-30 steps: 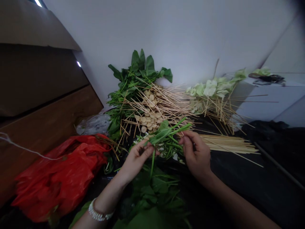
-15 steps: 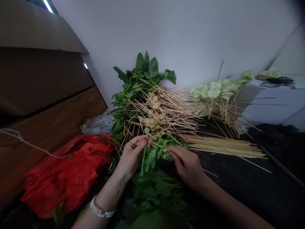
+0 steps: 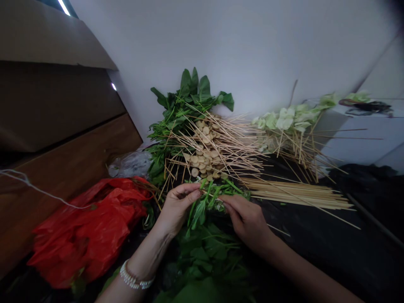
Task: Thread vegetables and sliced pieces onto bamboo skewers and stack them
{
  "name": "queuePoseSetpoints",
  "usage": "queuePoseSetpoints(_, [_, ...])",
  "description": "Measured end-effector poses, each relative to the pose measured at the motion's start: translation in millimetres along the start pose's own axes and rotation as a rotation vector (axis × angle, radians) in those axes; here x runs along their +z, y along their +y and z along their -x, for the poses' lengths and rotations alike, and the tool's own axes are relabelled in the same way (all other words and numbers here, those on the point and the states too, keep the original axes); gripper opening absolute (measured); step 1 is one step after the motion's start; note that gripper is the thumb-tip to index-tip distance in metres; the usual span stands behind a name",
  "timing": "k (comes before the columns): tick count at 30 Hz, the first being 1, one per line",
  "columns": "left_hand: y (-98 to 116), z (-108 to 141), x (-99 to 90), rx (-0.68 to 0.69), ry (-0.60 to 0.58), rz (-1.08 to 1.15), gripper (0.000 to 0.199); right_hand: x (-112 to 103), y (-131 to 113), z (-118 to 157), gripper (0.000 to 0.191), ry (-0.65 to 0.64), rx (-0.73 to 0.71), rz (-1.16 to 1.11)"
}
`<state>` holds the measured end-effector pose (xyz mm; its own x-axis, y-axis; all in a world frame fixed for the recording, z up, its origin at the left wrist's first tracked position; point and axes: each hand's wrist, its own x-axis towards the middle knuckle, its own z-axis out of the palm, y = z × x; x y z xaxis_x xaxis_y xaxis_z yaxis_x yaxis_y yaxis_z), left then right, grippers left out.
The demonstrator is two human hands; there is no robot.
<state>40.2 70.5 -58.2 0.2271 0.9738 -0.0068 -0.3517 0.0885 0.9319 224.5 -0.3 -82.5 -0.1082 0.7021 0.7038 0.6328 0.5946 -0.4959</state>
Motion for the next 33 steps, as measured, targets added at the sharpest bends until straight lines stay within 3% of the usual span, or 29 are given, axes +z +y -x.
queuePoseSetpoints(13, [-0.6,-0.4,-2.5,0.051,-0.033,-0.168,0.028,3.6,-0.5,1.8,0.025,-0.001,0.008,-0.012])
queuePoseSetpoints(20, [-0.6,-1.2,-6.4,-0.038,-0.033,-0.122,0.026,3.4,-1.2,2.3,0.024,0.008,0.01,-0.022])
queuePoseSetpoints(33, [-2.7,-0.9,-3.1,-0.04,-0.022,-0.228,0.025,8.4,-0.5,6.1,0.025,0.001,-0.005,0.028])
